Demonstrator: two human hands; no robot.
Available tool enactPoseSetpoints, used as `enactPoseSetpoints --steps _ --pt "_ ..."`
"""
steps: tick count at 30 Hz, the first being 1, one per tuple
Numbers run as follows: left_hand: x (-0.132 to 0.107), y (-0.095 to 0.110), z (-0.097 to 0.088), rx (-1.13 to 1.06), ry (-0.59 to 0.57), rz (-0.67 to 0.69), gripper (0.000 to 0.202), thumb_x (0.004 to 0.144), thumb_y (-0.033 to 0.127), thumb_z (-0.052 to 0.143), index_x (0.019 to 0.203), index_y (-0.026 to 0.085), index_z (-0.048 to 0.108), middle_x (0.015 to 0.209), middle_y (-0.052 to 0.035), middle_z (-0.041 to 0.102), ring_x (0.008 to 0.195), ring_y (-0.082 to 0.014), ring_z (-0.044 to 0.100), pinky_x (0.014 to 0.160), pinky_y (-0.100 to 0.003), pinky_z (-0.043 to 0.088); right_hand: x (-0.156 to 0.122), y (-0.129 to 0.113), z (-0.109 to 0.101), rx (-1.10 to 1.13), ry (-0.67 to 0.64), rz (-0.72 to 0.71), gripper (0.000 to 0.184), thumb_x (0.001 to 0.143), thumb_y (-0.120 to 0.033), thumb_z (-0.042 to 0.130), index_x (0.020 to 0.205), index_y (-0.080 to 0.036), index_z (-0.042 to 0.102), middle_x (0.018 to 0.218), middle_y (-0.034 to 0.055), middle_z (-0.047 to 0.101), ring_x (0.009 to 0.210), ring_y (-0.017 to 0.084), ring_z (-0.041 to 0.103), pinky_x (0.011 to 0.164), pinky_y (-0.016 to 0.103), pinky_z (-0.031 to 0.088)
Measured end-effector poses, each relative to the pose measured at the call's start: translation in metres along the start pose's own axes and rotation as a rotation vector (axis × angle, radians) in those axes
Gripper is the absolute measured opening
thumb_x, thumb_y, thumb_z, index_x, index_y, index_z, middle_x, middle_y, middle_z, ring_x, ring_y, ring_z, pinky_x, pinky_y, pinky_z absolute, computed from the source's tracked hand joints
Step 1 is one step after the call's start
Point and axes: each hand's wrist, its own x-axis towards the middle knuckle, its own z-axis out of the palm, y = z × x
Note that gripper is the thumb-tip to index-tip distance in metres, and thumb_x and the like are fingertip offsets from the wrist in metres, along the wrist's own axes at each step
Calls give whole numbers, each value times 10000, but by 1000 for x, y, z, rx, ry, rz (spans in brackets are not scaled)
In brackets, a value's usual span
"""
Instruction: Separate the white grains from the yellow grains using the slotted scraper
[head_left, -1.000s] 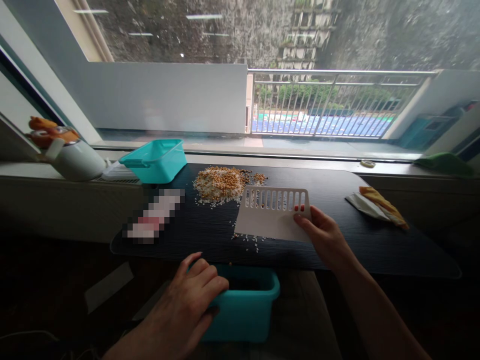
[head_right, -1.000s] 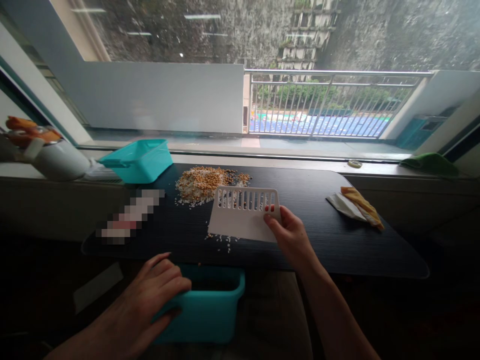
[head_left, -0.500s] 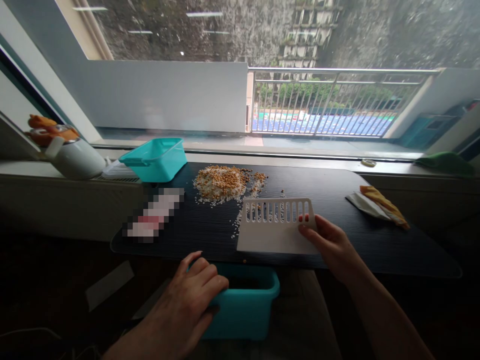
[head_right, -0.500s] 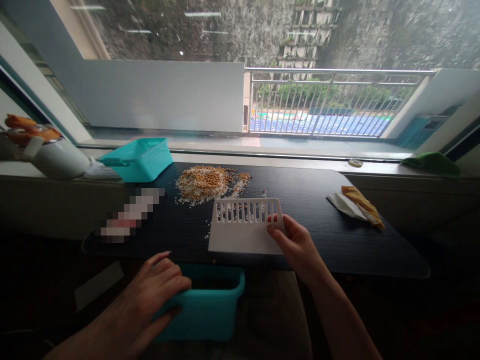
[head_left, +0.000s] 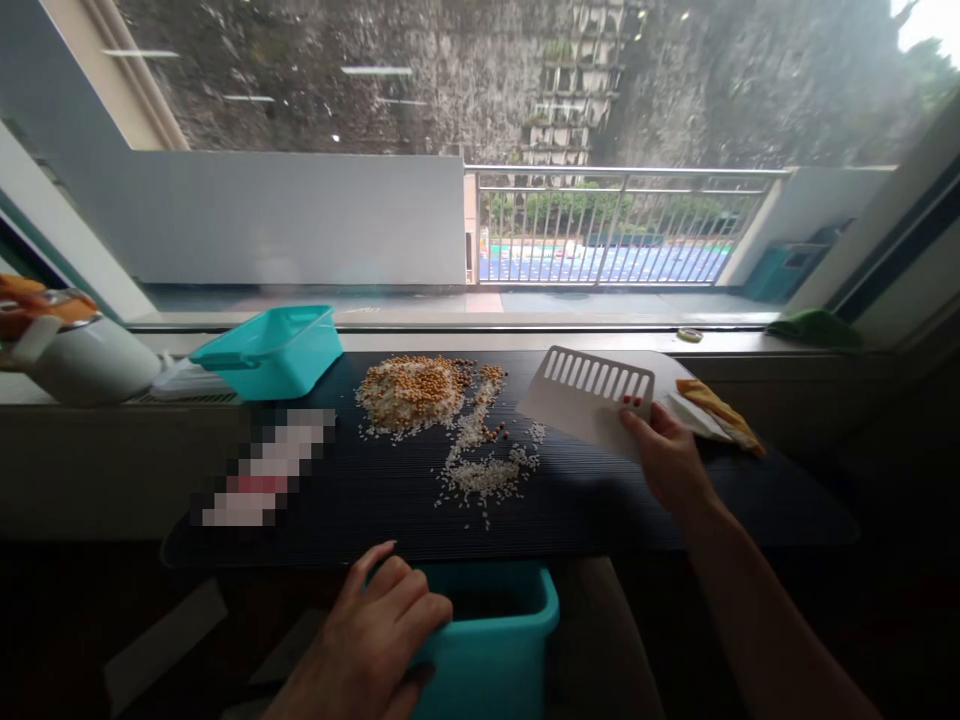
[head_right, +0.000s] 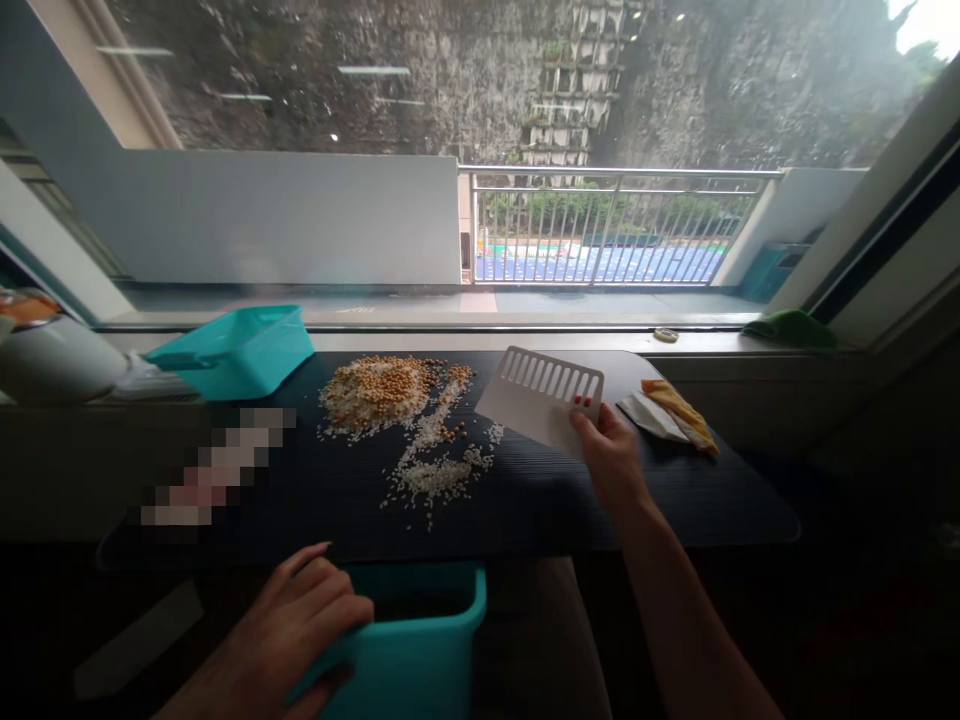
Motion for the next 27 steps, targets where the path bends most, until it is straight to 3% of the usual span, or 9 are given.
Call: enactPoseSetpoints --steps 5,11,19,27 --pt "2 -4 4 -28 -18 -18 410 714 20 523 1035 274 526 927 52 607 929 -173 563 1100 -367 202 -3 12 9 20 -72 44 353 544 -364 840 841 -228 707 683 -33 704 661 172 643 658 285 501" --pt "0 -11 22 -152 148 -3 324 716 86 507 969 278 571 838 54 582 835 -167 545 1089 -342 177 -10 15 8 1 -56 82 405 525 -384 846 860 -214 695 686 -36 702 652 165 635 645 277 487" --pt "-1 0 11 -87 -10 -72 411 700 -6 479 1011 258 516 906 24 576 919 -190 521 1112 -429 183 -13 13 11 -12 -101 84 364 593 -385 829 886 -222 688 708 -35 708 673 173 651 667 286 503" --pt "0 1 11 -101 -10 -74 408 697 -9 489 1003 261 514 894 28 556 913 -189 522 1111 -427 183 -24 14 13 -28 -220 151 358 616 -391 837 899 -216 704 749 -10 727 658 170 655 631 281 520"
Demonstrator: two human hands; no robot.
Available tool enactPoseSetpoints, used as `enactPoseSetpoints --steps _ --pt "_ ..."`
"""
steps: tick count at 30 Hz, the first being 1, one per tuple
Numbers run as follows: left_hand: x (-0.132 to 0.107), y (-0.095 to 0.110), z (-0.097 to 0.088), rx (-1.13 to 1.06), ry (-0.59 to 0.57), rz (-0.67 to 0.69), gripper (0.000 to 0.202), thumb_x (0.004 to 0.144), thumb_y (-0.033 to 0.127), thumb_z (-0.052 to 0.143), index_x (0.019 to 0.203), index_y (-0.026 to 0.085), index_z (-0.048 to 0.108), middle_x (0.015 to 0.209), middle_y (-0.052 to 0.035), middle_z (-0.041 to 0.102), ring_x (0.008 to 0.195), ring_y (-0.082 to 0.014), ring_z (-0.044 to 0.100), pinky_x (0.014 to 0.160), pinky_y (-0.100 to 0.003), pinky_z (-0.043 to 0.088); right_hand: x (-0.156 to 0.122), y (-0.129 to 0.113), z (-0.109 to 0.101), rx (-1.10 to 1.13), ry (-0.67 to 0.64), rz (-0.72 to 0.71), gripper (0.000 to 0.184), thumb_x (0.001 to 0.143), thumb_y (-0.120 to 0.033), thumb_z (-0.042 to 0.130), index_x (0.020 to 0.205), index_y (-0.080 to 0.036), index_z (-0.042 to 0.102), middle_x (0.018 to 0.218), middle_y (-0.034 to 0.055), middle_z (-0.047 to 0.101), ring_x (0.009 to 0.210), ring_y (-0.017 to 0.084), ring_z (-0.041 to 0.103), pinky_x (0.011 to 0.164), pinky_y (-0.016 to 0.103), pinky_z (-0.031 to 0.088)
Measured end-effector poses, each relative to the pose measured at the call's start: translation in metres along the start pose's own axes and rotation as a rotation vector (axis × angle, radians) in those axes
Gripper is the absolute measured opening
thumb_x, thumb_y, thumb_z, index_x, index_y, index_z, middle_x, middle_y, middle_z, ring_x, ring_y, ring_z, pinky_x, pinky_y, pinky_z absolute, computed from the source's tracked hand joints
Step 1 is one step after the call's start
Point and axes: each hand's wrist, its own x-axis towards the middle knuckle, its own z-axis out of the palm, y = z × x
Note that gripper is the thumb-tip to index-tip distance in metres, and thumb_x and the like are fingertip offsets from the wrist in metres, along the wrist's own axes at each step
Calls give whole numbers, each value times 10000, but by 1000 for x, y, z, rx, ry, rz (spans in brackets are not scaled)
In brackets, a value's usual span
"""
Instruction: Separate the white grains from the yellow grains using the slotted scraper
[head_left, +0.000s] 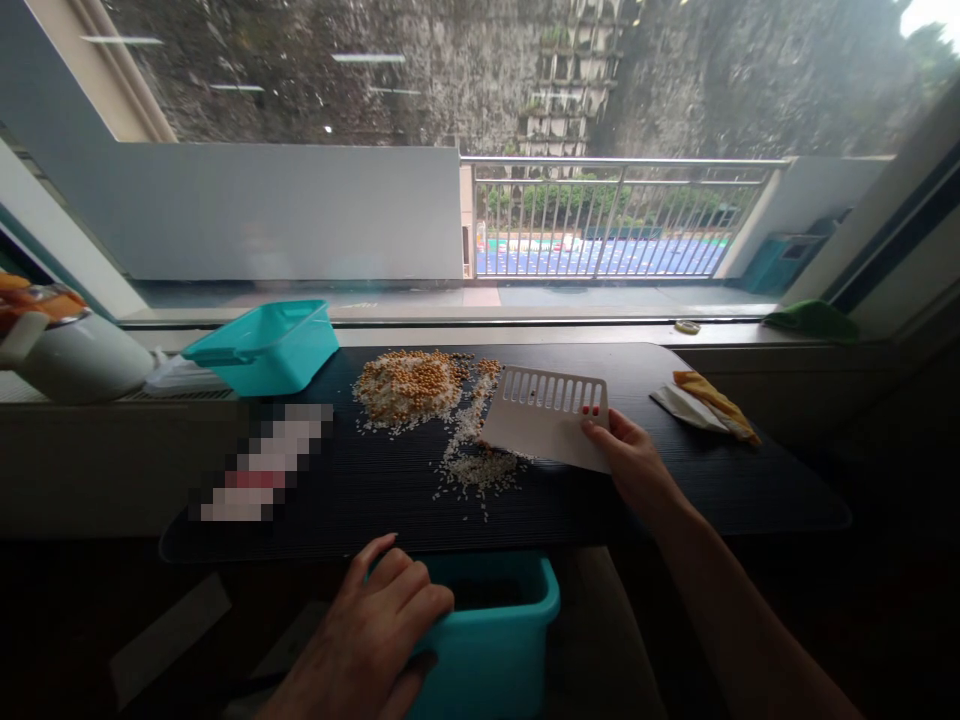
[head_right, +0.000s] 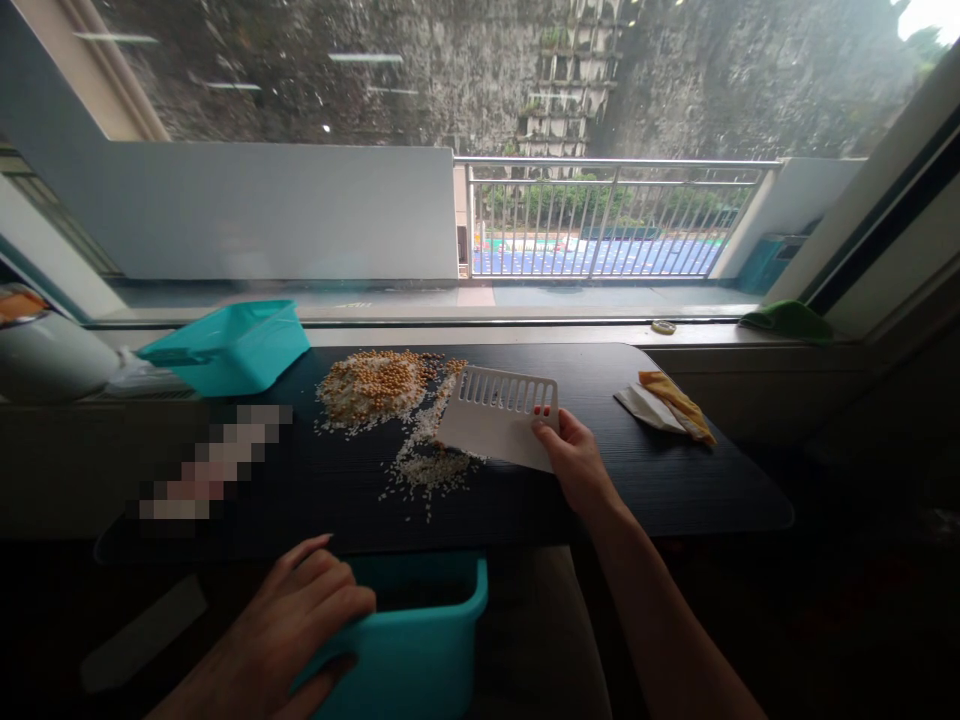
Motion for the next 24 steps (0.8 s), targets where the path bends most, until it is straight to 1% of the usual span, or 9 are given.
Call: enactPoseSetpoints --steps 4,10,13,16,18,22,24 --pt "2 1 -5 27 -30 20 437 689 -20 497 1022 263 498 909 35 562 920 -185 532 1108 -417 179 -10 -7 -3 -3 -50 29 361 631 -391 831 925 -218 711 766 0 734 684 178 666 656 284 523" --pt "3 4 -13 75 -44 54 458 674 -14 515 1040 261 495 937 38 582 937 -190 545 1099 -397 185 -11 -9 -10 -25 19 -13 350 625 -409 834 909 -240 719 768 -10 732 698 185 659 665 293 513" --pt "2 3 -11 49 -34 51 450 671 -13 511 1031 257 504 926 36 578 921 -187 544 1092 -394 186 -13 -9 -12 -29 -12 15 353 620 -406 842 907 -241 722 774 -8 731 695 184 656 663 293 509" --pt "2 0 -4 -13 11 61 438 667 -21 487 1011 247 516 901 29 562 898 -188 531 1091 -403 165 -17 -10 -12 -37 -48 30 341 633 -410 836 910 -247 724 809 -6 736 725 190 662 688 298 509" --pt "2 -2 -1 -39 29 60 433 670 -17 484 1013 245 521 901 21 553 902 -195 518 1092 -417 156 -19 -11 -12 -47 -37 20 335 643 -415 827 916 -253 722 818 -7 736 740 198 664 697 306 509" --pt "2 -3 1 -52 24 52 423 676 -4 492 1013 249 522 903 19 548 903 -199 501 1089 -418 159 -20 -11 -13 -59 11 7 350 624 -424 834 907 -252 720 794 -10 729 722 197 655 675 306 506" --pt "2 -2 0 -55 22 48 429 670 -4 495 1014 251 522 902 22 548 904 -198 500 1092 -419 160 -20 -11 -15 -64 -1 22 358 613 -423 841 904 -250 723 791 -9 728 718 196 652 670 303 506"
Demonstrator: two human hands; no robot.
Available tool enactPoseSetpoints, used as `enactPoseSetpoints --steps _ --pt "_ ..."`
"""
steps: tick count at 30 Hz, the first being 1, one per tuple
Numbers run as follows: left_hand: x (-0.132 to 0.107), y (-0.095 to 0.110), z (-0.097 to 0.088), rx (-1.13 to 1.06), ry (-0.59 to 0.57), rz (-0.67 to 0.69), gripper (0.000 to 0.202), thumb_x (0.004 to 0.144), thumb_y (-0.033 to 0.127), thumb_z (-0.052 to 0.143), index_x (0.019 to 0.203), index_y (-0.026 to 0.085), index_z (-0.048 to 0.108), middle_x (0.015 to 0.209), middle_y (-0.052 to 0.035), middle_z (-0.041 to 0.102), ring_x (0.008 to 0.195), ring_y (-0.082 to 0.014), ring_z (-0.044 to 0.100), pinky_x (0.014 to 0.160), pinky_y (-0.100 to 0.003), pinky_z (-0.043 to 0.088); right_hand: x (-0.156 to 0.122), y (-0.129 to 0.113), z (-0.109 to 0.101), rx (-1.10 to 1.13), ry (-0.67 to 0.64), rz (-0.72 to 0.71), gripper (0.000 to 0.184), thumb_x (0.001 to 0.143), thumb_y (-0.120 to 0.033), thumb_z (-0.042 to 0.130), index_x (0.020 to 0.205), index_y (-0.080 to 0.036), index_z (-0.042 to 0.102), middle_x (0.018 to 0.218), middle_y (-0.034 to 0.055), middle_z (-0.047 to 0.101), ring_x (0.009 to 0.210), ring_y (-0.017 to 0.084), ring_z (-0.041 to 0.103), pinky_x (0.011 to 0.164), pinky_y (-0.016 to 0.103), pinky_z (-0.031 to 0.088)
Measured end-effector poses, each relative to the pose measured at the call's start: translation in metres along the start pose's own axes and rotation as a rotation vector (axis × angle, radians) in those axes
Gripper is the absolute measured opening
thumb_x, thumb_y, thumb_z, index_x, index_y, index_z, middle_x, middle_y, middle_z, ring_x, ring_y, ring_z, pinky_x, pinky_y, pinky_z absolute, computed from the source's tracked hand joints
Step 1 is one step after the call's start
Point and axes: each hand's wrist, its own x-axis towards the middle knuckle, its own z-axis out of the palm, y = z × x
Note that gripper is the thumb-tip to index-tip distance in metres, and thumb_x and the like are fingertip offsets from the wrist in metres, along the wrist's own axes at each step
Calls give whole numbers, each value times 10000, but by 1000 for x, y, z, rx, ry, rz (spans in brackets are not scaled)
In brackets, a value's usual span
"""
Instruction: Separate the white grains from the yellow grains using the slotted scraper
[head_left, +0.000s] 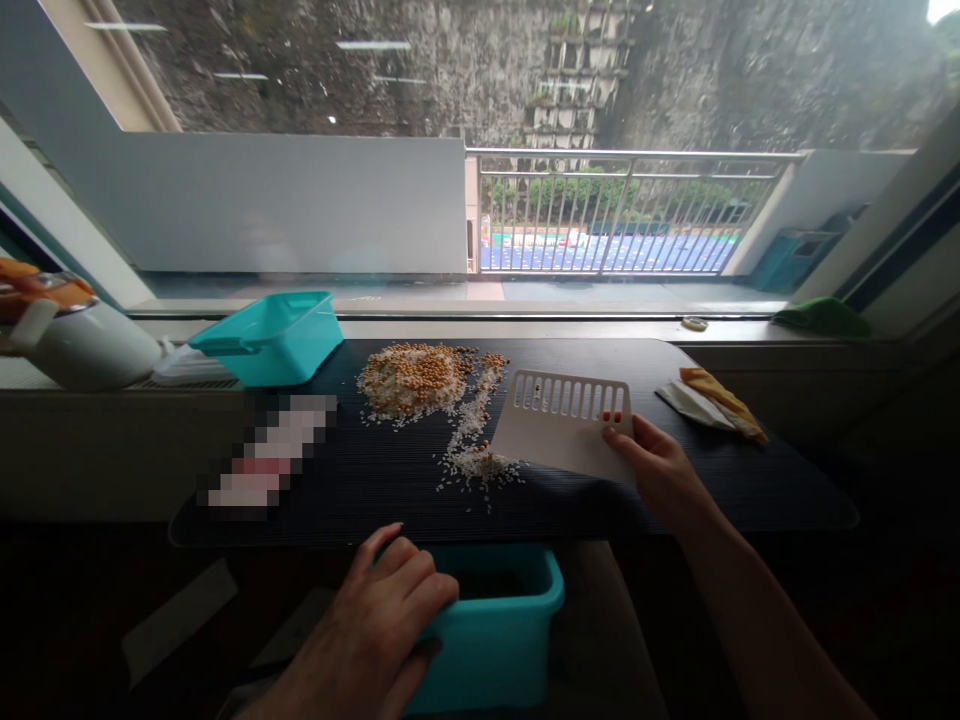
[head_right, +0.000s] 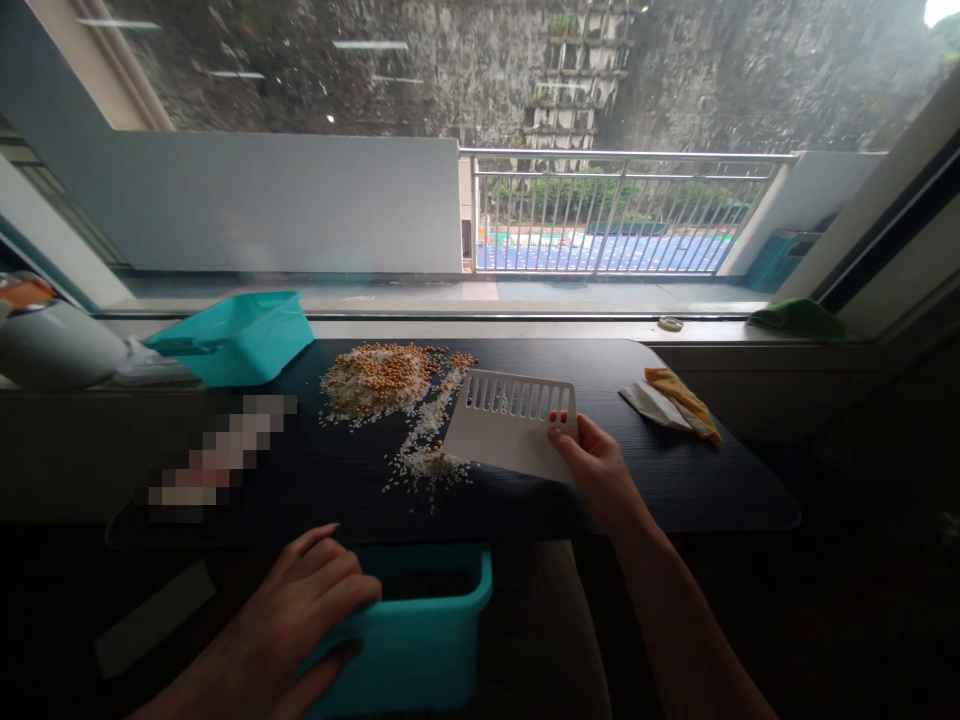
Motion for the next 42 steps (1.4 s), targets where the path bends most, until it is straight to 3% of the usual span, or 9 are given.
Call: enactPoseSetpoints --steps 3,11,16,23,42 --pt "0 2 -1 10 -7 -25 418 683 -11 486 1006 254 518 899 25 552 911 -195 503 1098 -428 171 -2 -1 -2 8 -42 23 332 639 -404 829 916 -251 729 805 -4 729 738 193 653 687 294 509" --pt "-1 3 -2 46 -23 -25 424 673 -9 506 1003 257 527 896 26 570 905 -193 513 1099 -435 233 -1 -1 4 -6 -3 -22 346 618 -418 835 897 -247 723 781 -4 725 726 199 651 684 308 503" --pt "1 7 -4 15 -10 -58 405 698 -17 503 991 262 529 905 32 566 923 -189 525 1118 -430 207 -3 -1 4 -8 -70 25 343 629 -426 830 908 -256 729 808 -4 731 735 203 658 682 305 508" --pt "0 7 -4 9 -27 -50 406 707 -25 481 1001 253 519 904 27 550 922 -191 511 1108 -437 183 -6 -4 -2 35 -2 23 312 627 -368 848 891 -245 738 791 -13 730 710 171 647 670 273 502" --pt "0 6 -3 -30 -38 -48 418 721 -38 465 1014 256 517 907 25 542 931 -191 489 1106 -431 127 -4 1 2 53 -97 93 357 601 -396 864 905 -245 754 812 3 740 726 184 657 672 281 509"
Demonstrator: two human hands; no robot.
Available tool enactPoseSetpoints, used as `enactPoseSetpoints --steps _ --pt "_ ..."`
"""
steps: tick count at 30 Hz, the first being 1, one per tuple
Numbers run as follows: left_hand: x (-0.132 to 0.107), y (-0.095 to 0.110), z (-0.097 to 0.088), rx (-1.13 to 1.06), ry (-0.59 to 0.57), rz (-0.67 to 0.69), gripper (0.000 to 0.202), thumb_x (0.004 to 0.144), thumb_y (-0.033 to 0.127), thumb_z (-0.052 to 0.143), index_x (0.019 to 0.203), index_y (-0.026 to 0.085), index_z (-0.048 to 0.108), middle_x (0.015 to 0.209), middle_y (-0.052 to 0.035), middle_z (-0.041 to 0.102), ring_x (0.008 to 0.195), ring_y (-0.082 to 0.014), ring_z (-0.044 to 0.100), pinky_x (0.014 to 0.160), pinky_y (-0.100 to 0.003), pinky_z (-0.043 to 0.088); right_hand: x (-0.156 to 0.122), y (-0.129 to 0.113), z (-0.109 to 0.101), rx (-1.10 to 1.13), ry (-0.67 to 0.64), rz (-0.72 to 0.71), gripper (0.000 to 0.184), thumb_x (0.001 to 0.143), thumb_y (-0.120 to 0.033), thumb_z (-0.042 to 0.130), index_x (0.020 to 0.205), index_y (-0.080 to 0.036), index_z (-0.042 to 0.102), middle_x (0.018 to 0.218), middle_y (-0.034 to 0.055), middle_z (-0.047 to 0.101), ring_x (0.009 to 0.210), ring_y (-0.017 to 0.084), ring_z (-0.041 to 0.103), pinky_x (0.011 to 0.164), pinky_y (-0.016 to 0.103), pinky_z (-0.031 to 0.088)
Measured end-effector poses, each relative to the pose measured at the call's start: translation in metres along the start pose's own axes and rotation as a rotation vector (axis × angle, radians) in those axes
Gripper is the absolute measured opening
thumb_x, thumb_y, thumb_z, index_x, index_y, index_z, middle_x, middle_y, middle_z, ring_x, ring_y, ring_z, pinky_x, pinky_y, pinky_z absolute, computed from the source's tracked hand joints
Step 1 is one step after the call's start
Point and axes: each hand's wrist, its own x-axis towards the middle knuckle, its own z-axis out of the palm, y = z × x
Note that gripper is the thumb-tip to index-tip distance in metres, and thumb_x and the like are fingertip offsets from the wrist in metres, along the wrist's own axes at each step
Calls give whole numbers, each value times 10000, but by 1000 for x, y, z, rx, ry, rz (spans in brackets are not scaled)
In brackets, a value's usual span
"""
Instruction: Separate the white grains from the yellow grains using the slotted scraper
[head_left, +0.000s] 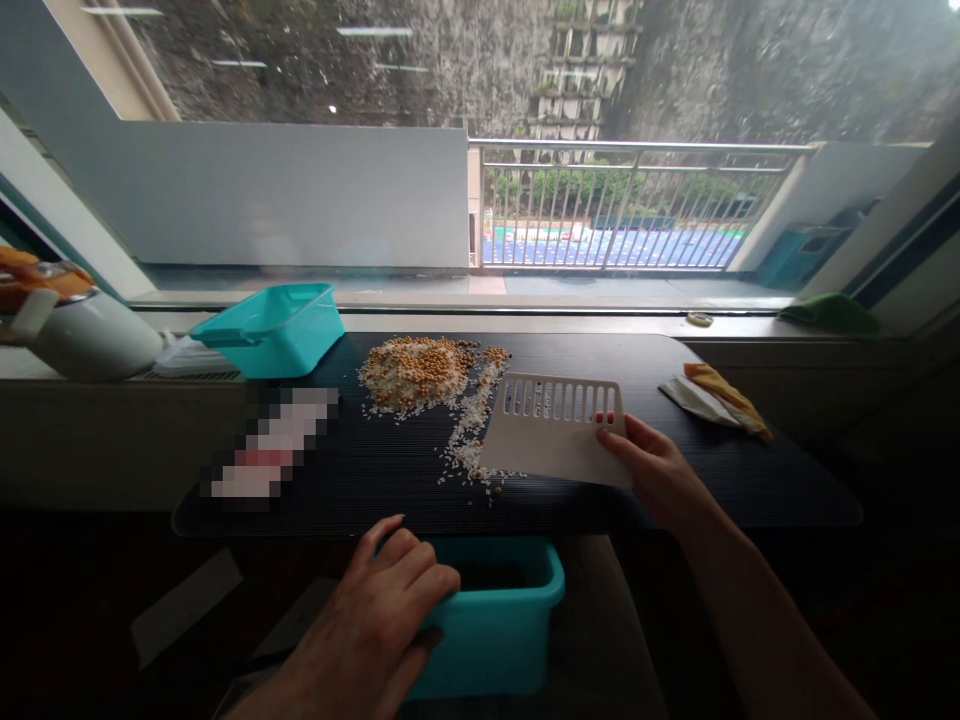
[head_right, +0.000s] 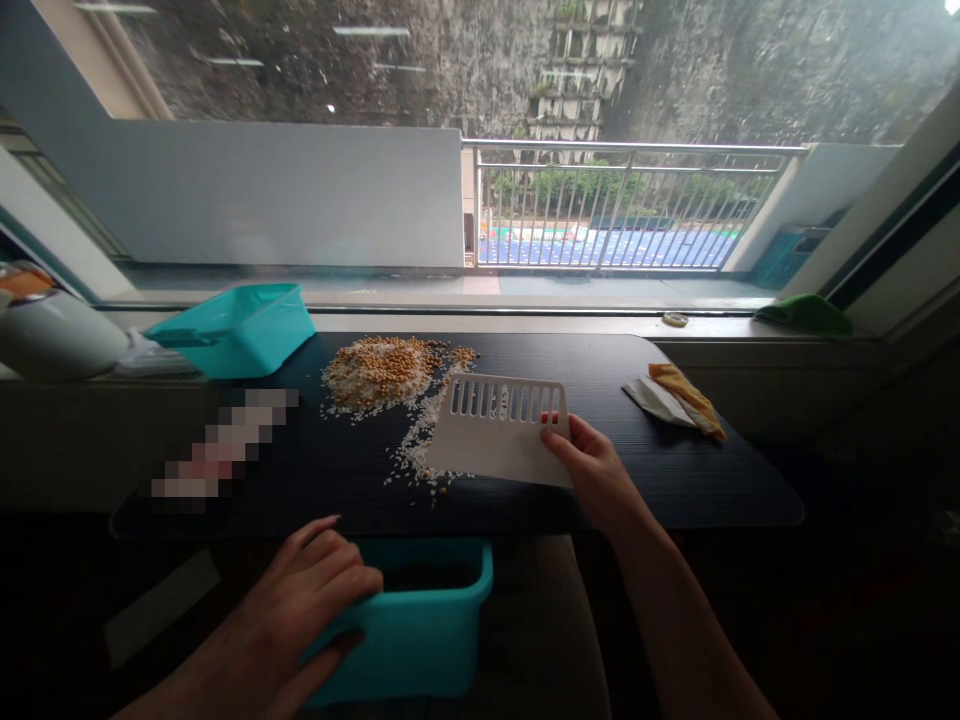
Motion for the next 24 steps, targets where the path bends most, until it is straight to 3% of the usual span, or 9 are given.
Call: enactPoseSetpoints --steps 11,15,19,24 --pt "0 -3 0 -33 20 -16 417 726 -36 491 1008 267 546 921 36 556 943 -188 498 1111 -421 124 -23 -7 -25 -26 106 29 346 590 -392 877 890 -260 766 849 16 740 755 202 665 677 289 524" --pt "1 -2 1 -31 4 -20 409 735 -33 492 1008 267 542 923 37 554 942 -186 500 1113 -422 120 -39 -5 -33 -44 61 97 353 610 -400 872 915 -259 765 835 19 738 759 189 653 660 264 513" --pt "0 -2 1 -27 8 -14 391 741 -24 488 999 263 545 908 32 555 935 -192 497 1108 -427 122 -46 -6 -19 -54 10 79 342 631 -403 865 918 -247 761 858 15 735 783 172 636 666 235 496" --pt "-6 -6 -3 -15 24 -17 392 725 -12 502 1004 259 555 907 26 551 914 -195 495 1101 -421 124 -43 -1 21 -15 8 -19 316 670 -413 837 916 -238 741 829 -10 721 761 155 623 684 236 491"
